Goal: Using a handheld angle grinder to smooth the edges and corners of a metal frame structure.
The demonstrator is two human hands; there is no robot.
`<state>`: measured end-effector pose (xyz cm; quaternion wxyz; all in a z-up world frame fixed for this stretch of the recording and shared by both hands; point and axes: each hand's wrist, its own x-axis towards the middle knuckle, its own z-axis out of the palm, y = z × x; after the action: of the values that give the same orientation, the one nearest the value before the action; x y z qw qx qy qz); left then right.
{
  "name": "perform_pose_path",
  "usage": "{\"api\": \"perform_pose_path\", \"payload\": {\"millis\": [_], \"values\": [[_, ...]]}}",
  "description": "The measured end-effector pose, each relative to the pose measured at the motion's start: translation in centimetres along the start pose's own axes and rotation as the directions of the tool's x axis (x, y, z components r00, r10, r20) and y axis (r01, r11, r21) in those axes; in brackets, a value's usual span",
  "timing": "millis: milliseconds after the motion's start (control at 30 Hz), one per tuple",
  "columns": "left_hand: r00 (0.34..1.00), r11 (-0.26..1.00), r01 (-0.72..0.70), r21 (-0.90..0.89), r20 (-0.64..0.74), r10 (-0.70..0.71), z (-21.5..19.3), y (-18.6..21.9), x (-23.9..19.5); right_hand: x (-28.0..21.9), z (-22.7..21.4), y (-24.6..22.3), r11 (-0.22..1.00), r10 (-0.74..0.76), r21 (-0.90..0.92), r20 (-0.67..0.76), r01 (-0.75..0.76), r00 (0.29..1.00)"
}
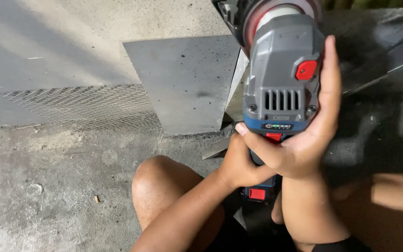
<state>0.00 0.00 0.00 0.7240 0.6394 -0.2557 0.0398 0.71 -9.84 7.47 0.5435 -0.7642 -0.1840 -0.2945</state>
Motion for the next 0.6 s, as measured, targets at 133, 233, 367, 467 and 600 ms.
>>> {"api": "perform_pose_path", "payload": {"millis": [133, 233, 367, 467, 600], "values": [[0.999, 0.999, 0.027, 0.037, 0.041, -0.029, -0.1, -0.5, -0.2, -0.4, -0.4, 0.1, 0.999, 0.0, -0.043, -0.031, -0.001, 1.0], [0.998, 1.0, 0.025, 0.017, 0.058, -0.026, -0.1, -0.8, -0.3, -0.4, -0.3, 0.1, 0.996, 0.002, -0.087, -0.041, -0.005, 0.999], [1.0, 1.0, -0.016, 0.001, 0.012, 0.016, 0.2, -1.2, -0.3, 0.1, 0.2, -0.1, 1.0, -0.007, -0.03, 0.012, 0.007, 1.0], [0.997, 0.997, -0.07, -0.02, -0.022, 0.069, 0.4, -1.4, 0.4, 0.5, 0.6, 0.1, 0.997, -0.001, 0.072, 0.058, -0.003, 0.998], [0.996, 0.997, -0.078, -0.002, -0.045, 0.078, 0.5, -1.3, 0.3, 0.8, 0.8, 0.2, 0.998, -0.018, 0.065, 0.102, 0.012, 0.995]]}}
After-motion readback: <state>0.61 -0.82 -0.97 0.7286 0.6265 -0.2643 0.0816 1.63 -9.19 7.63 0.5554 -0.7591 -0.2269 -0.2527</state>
